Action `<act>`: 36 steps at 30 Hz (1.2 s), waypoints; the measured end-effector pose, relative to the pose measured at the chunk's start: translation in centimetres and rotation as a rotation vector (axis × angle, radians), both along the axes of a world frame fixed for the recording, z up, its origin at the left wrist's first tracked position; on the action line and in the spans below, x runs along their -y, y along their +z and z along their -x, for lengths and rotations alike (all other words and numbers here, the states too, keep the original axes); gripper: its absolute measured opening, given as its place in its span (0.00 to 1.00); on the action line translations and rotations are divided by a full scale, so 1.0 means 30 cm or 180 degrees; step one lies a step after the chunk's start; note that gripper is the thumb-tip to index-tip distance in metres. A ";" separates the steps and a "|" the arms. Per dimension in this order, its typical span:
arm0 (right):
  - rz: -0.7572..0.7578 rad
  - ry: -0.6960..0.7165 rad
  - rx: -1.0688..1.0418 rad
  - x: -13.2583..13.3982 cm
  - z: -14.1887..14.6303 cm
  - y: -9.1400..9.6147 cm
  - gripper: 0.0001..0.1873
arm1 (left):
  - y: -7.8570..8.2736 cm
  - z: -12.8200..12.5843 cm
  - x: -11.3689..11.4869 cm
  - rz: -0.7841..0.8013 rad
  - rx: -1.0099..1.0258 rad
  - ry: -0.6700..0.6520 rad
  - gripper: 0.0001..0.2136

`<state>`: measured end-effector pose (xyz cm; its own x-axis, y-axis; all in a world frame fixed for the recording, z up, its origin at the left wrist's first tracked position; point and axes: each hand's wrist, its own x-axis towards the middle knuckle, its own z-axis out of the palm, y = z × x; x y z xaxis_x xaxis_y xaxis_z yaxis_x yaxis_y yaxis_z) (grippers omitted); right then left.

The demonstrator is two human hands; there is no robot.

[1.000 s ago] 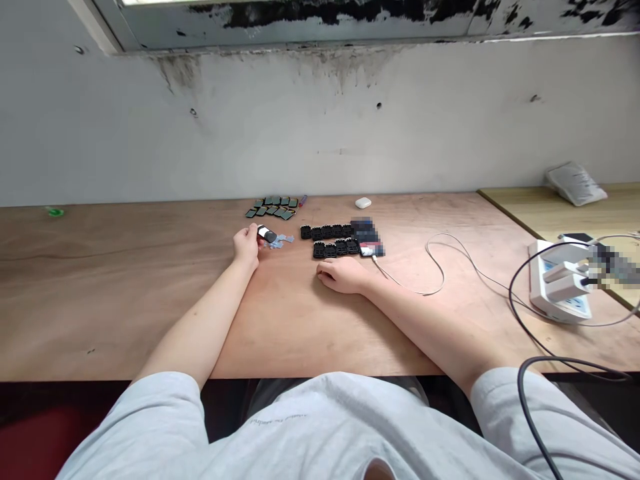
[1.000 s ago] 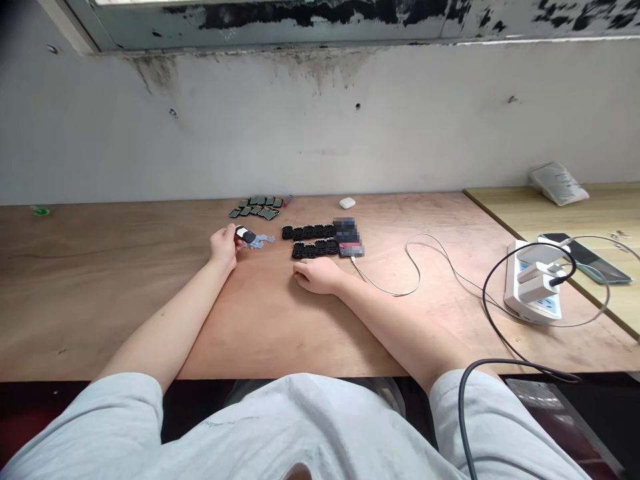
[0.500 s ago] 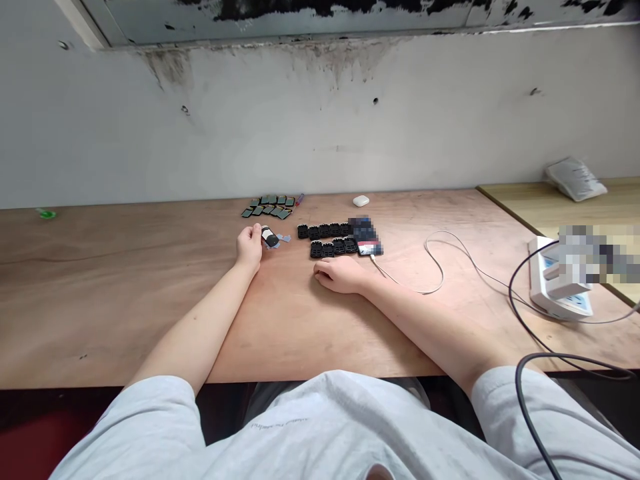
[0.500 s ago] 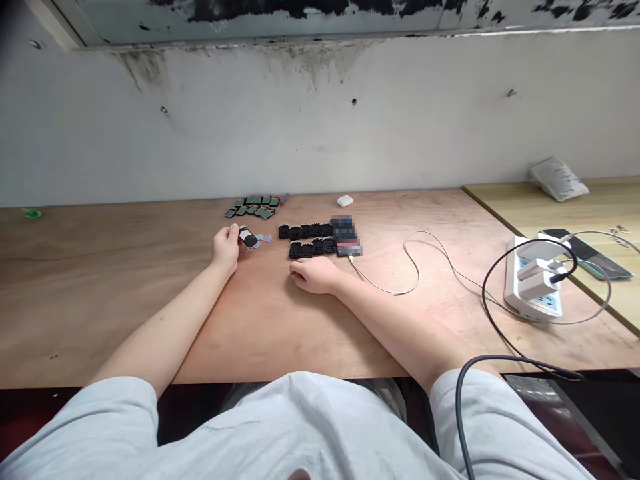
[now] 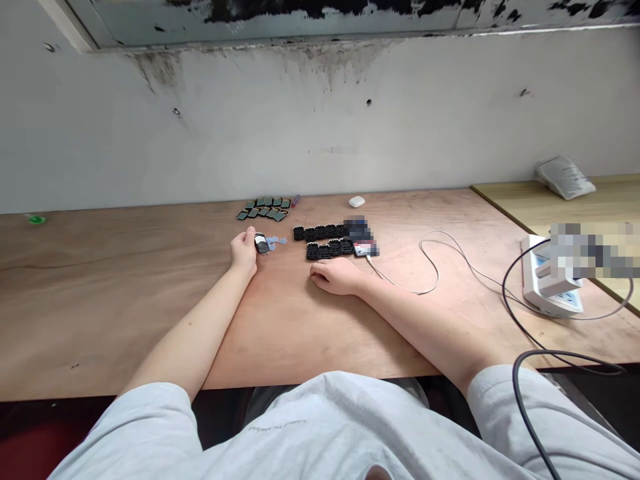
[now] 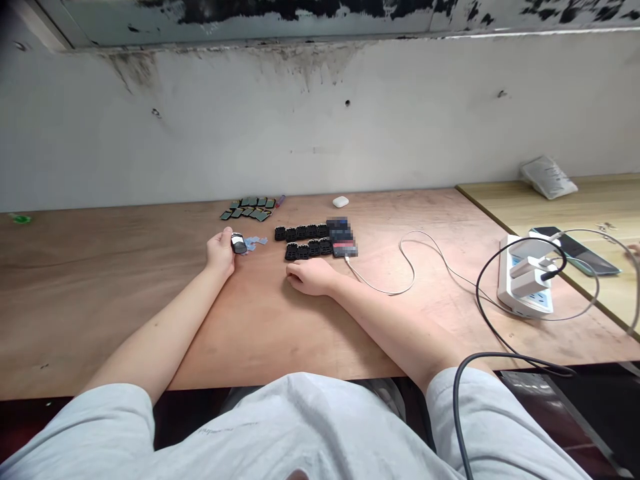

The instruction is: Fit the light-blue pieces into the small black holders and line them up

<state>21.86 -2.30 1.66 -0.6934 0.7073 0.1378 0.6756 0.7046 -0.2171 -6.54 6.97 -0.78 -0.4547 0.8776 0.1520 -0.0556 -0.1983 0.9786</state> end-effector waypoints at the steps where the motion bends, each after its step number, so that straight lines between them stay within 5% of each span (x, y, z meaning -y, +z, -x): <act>1: -0.0010 0.0007 -0.0009 -0.001 -0.001 -0.002 0.11 | 0.004 -0.001 0.000 0.0012 0.0097 -0.0033 0.23; 8: 0.0005 0.0006 -0.0042 -0.006 -0.003 -0.014 0.12 | 0.025 0.008 -0.007 0.0022 0.0325 0.0130 0.26; 11: -0.0003 0.0000 -0.0031 -0.006 -0.001 -0.012 0.12 | 0.018 0.013 0.010 -0.0213 -0.0278 0.0102 0.26; 18: -0.0007 0.0023 -0.0056 -0.003 0.002 -0.003 0.11 | 0.020 -0.070 0.102 -0.0480 -0.2897 -0.0454 0.21; 24: -0.0033 0.0025 -0.0084 -0.003 -0.001 -0.004 0.11 | 0.027 -0.079 0.106 -0.0652 -0.3223 -0.0545 0.15; 27: -0.0045 0.0049 -0.0077 -0.005 -0.003 -0.008 0.11 | 0.046 -0.030 0.116 -0.0967 -0.3569 -0.1295 0.09; 30: -0.0041 0.0036 -0.0056 -0.006 -0.004 -0.012 0.12 | 0.066 -0.008 0.132 -0.1063 -0.4000 -0.2067 0.14; 36: -0.0040 0.0038 -0.0059 -0.005 -0.001 -0.011 0.12 | 0.050 -0.068 0.134 -0.1075 -0.4040 -0.2052 0.12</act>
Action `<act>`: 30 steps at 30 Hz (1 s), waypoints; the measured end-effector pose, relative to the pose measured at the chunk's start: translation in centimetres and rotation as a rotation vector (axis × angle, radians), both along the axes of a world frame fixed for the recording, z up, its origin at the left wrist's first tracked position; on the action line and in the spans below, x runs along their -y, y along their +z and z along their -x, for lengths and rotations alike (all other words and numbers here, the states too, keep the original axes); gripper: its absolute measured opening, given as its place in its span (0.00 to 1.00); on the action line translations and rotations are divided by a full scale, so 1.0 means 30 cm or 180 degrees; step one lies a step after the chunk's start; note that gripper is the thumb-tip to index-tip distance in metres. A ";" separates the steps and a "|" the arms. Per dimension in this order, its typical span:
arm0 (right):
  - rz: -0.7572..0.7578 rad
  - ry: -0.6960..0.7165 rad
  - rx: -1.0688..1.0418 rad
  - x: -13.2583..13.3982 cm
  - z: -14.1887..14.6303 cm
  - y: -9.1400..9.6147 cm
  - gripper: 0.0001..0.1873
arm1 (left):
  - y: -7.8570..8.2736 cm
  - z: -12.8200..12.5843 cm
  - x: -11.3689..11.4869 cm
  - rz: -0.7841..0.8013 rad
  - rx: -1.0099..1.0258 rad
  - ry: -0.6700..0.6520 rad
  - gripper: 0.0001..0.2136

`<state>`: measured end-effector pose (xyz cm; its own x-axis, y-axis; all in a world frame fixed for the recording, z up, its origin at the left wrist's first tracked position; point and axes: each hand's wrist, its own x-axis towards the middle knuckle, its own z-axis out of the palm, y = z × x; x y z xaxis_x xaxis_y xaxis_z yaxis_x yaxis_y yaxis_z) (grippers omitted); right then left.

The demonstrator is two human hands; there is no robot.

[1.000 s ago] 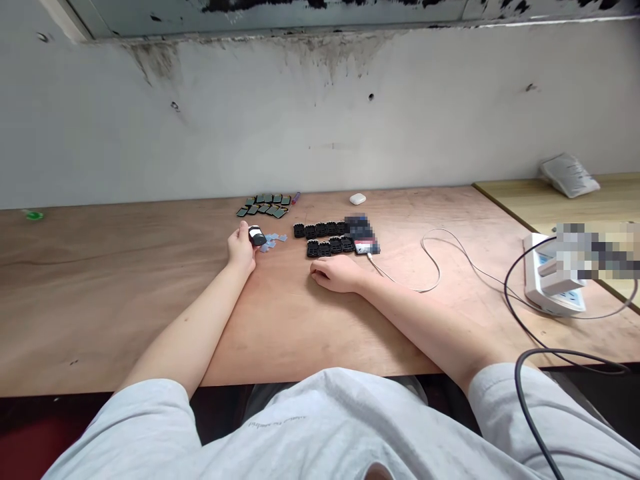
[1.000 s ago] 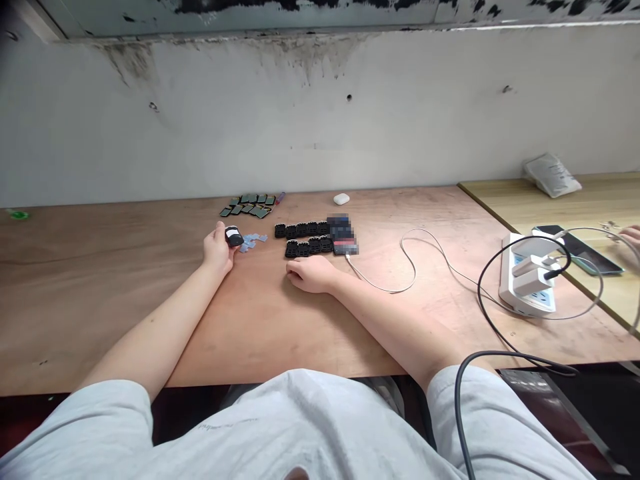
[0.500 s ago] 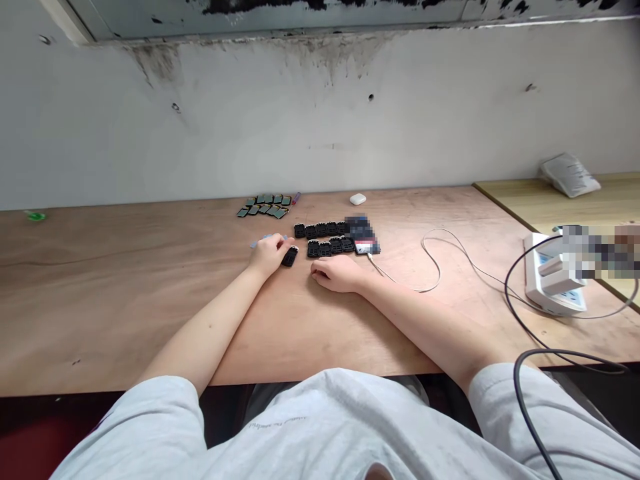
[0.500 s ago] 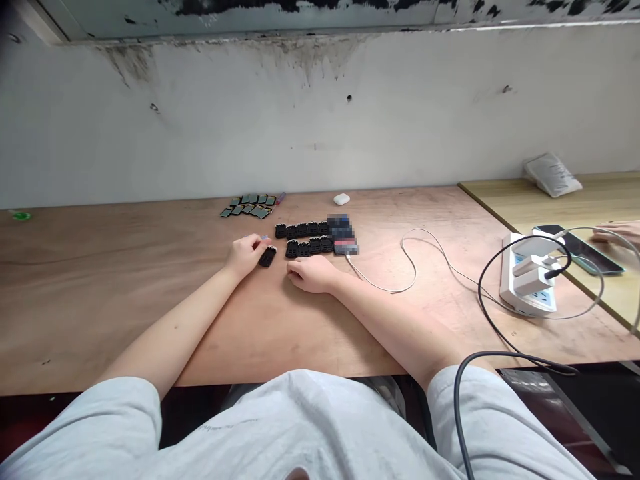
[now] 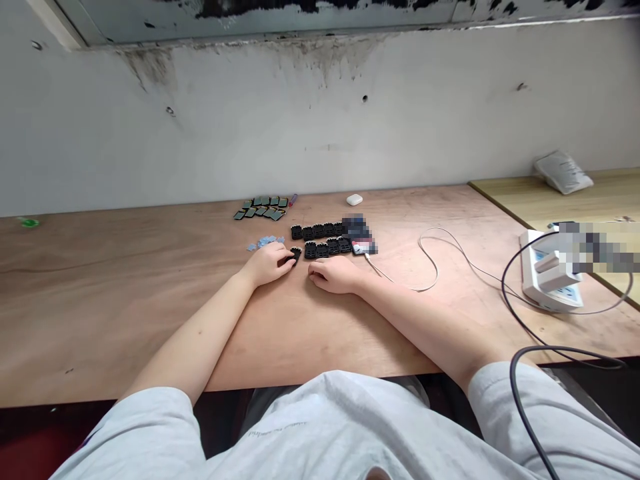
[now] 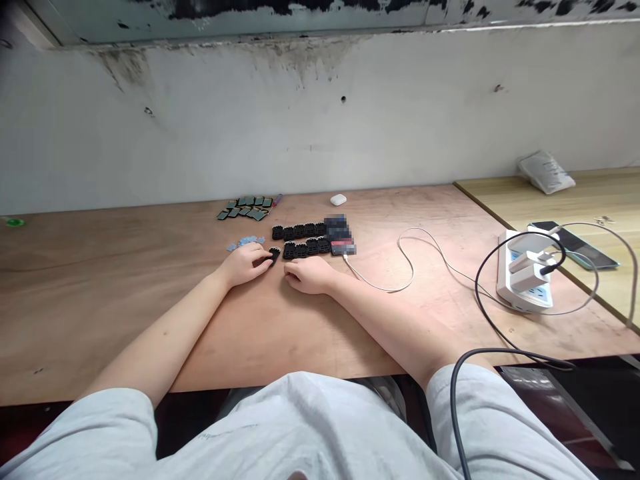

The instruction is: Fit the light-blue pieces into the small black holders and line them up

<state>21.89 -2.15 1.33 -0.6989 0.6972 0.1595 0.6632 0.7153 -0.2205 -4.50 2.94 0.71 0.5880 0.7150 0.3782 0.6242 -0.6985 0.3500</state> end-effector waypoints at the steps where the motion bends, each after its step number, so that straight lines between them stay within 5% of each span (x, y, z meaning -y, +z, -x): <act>1: -0.0001 0.0001 -0.0001 0.000 0.000 0.000 0.12 | -0.007 -0.010 -0.003 -0.0050 0.0002 0.0035 0.12; 11: -0.0228 0.0138 -0.0152 -0.006 0.001 -0.021 0.13 | -0.039 -0.068 -0.014 -0.0478 -0.0224 0.0470 0.22; 15: -0.0805 -0.0543 -0.0152 -0.009 0.005 -0.021 0.13 | -0.056 -0.135 -0.029 -0.0566 -0.0263 0.0608 0.28; 21: -0.1008 -0.1552 -0.0176 -0.049 -0.026 -0.020 0.19 | -0.057 -0.175 -0.088 0.0117 -0.0765 0.0408 0.35; 30: -0.0816 -0.1829 -0.0065 -0.084 -0.033 -0.067 0.22 | -0.031 -0.177 -0.118 0.0203 -0.1021 0.0269 0.44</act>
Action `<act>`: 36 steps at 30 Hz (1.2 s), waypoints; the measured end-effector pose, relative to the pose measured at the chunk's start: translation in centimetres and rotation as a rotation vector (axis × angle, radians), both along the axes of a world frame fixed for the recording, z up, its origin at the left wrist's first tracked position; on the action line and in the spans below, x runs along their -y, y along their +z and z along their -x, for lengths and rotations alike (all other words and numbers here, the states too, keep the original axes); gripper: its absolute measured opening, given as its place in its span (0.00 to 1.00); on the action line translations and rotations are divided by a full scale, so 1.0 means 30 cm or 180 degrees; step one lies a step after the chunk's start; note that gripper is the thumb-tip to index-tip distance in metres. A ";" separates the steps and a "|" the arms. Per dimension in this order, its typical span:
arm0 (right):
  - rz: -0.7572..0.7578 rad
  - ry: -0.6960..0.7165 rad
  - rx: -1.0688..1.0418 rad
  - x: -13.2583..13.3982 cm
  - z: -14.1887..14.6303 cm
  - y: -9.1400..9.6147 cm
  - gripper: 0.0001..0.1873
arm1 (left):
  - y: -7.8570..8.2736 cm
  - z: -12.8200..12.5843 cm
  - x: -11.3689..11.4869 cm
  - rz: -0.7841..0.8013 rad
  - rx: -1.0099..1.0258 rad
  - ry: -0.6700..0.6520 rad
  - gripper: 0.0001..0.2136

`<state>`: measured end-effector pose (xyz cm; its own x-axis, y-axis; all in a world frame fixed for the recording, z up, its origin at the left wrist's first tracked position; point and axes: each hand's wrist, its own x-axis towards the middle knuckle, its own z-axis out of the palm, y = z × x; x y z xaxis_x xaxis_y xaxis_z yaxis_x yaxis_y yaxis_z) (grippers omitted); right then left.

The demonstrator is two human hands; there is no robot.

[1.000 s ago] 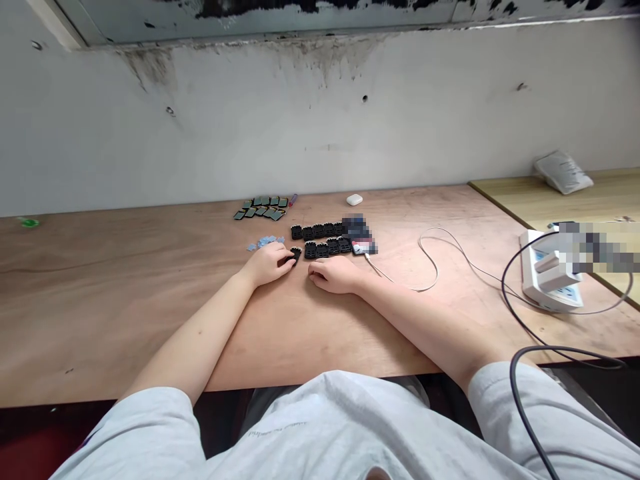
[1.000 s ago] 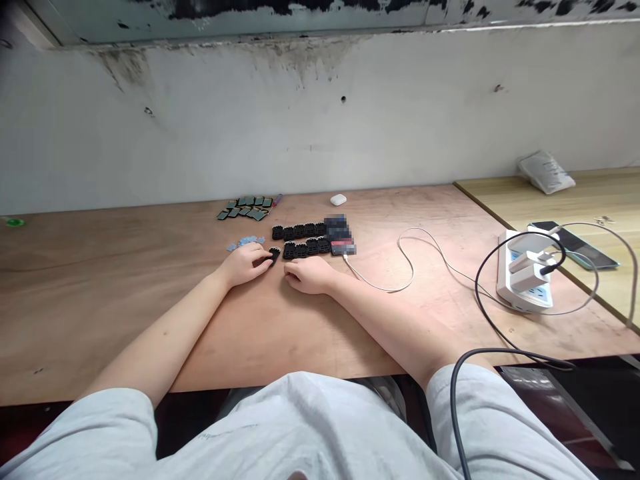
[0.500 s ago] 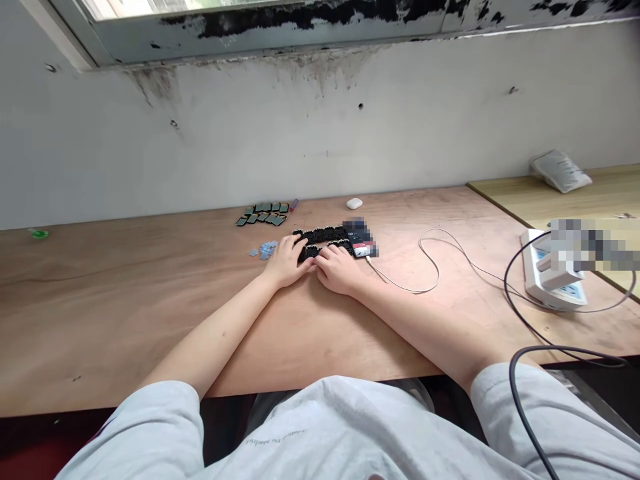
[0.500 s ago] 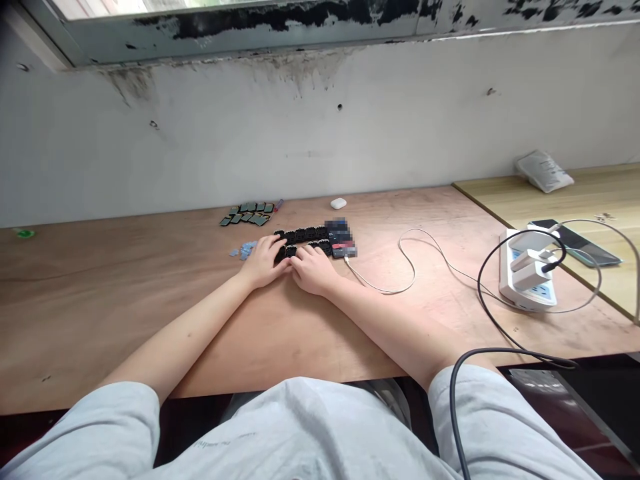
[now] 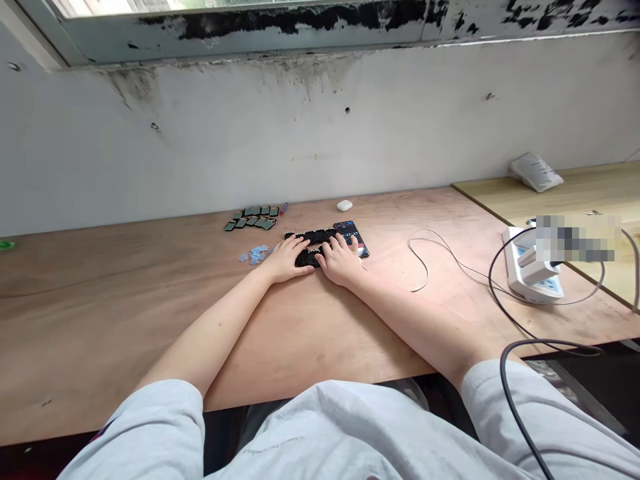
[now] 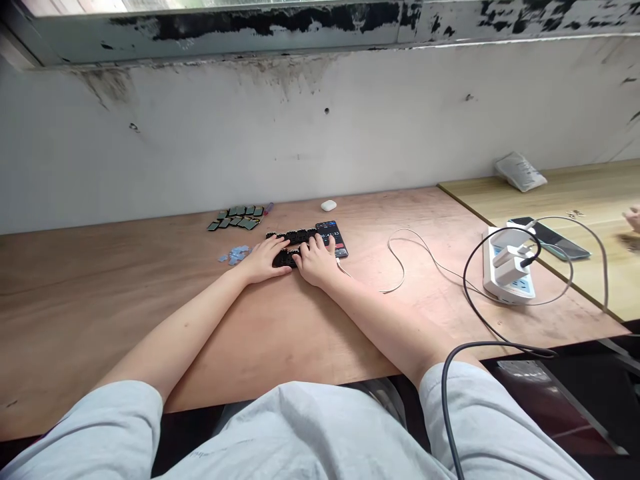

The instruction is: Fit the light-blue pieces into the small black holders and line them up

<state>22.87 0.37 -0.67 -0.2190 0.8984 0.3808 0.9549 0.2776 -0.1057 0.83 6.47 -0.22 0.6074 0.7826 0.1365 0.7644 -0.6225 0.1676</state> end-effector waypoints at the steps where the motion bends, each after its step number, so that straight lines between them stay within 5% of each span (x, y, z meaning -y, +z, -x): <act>1: 0.0027 -0.0022 -0.0005 -0.001 0.001 -0.001 0.23 | -0.001 -0.001 -0.003 -0.0026 -0.0001 -0.0006 0.43; 8: 0.0174 -0.0045 -0.0050 -0.014 0.000 0.008 0.28 | -0.007 0.002 -0.030 -0.0152 0.0042 -0.0091 0.39; 25: 0.0008 -0.0028 -0.0057 -0.006 0.002 0.003 0.23 | 0.005 -0.003 -0.024 -0.0256 0.0192 -0.0110 0.33; 30: -0.0033 -0.0070 0.0024 0.010 0.002 0.001 0.24 | -0.005 0.027 0.012 -0.0612 0.0409 0.0239 0.25; 36: -0.0126 -0.0134 0.0133 0.037 0.004 0.012 0.26 | -0.011 0.177 0.034 -0.0960 0.0470 0.1077 0.21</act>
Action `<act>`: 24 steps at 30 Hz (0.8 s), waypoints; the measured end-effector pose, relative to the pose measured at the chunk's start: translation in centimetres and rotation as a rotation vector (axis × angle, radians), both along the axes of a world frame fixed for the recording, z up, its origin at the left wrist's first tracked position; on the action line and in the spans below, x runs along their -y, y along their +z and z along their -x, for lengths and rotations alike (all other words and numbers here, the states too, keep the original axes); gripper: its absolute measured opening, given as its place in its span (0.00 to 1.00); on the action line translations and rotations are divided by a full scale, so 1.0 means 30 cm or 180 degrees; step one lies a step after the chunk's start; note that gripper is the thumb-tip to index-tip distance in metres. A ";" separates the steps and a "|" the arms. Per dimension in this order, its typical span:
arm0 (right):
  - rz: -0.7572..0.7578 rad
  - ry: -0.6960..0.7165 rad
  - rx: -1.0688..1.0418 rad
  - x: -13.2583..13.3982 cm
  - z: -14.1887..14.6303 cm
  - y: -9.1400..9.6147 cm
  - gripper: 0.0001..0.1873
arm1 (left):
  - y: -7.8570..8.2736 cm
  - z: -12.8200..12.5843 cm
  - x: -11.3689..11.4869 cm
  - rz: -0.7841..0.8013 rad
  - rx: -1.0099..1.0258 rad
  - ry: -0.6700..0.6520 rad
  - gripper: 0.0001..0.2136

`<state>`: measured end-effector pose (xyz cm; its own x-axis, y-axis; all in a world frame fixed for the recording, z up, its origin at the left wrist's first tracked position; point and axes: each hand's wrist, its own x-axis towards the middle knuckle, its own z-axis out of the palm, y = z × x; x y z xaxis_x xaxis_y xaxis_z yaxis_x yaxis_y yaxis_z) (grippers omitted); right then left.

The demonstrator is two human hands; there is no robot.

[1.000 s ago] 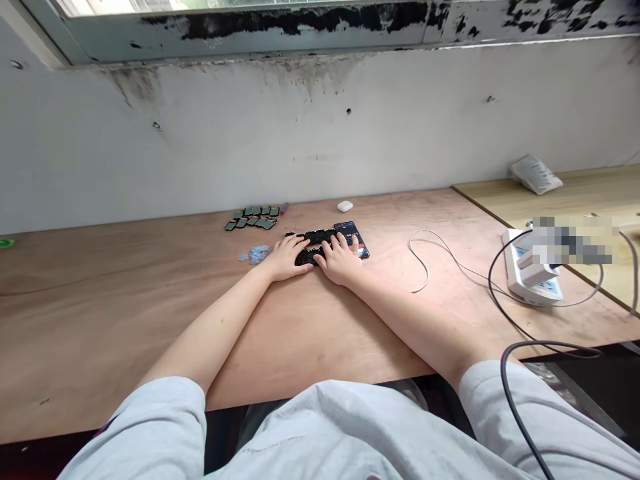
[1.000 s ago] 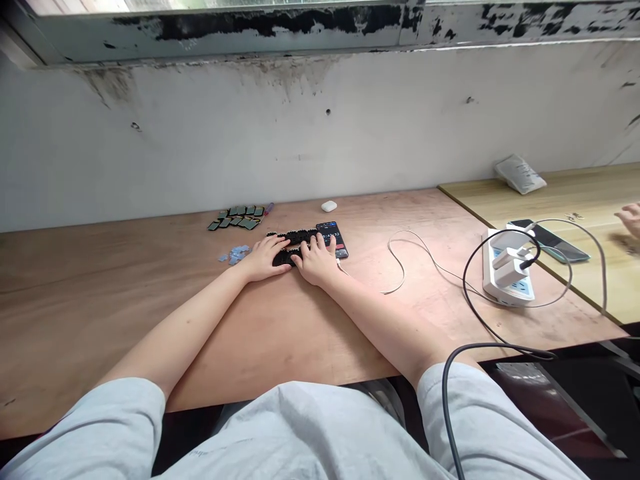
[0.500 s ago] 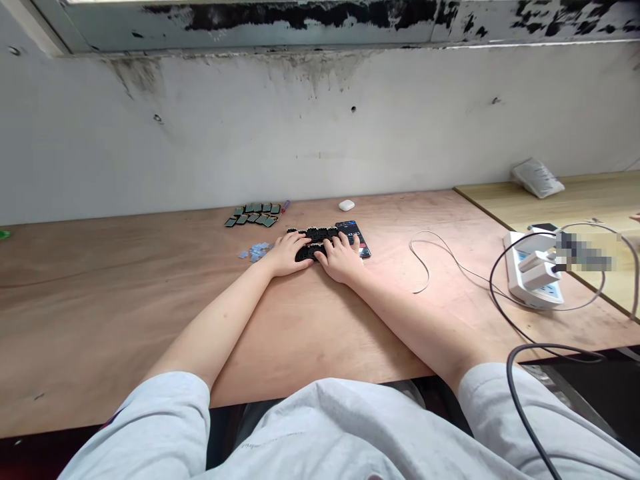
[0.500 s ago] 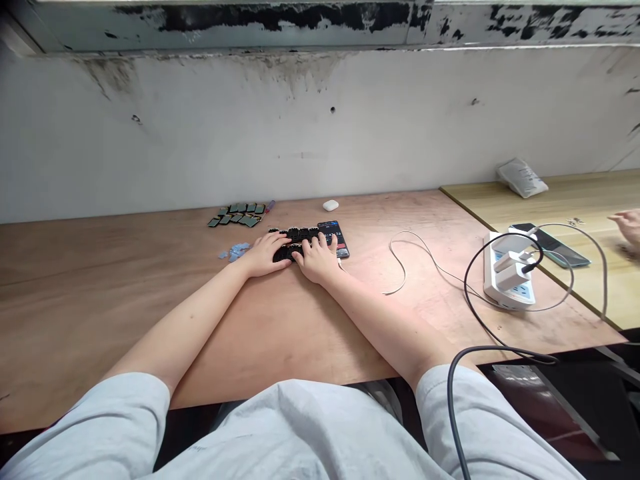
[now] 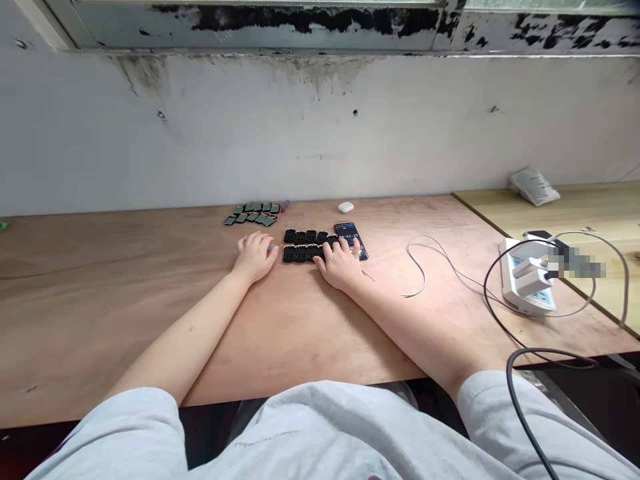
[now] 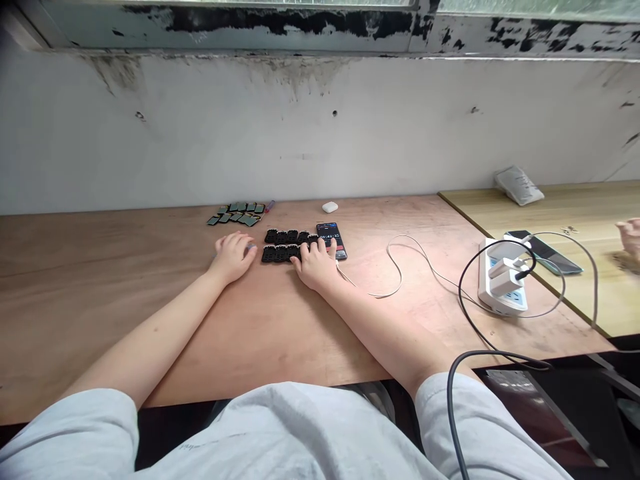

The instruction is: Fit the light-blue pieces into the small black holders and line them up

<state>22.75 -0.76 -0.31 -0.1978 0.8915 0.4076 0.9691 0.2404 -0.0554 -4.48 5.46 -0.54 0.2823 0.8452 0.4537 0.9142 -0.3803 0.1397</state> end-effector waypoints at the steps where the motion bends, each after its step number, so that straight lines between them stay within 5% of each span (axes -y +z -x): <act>1: -0.0018 -0.0019 0.0013 0.006 0.002 0.004 0.26 | -0.001 0.029 -0.001 0.0022 0.0006 0.0137 0.21; 7: -0.0031 -0.0065 0.0009 0.040 0.014 0.040 0.30 | -0.018 0.118 -0.021 0.0300 -0.0067 0.0328 0.26; 16: -0.0059 -0.0008 0.0059 0.074 0.023 0.070 0.29 | -0.013 0.084 -0.044 0.0406 -0.0232 0.0018 0.21; 24: 0.0481 -0.0108 0.0280 0.064 0.015 0.064 0.31 | 0.002 0.063 -0.043 0.0392 -0.0040 -0.0206 0.12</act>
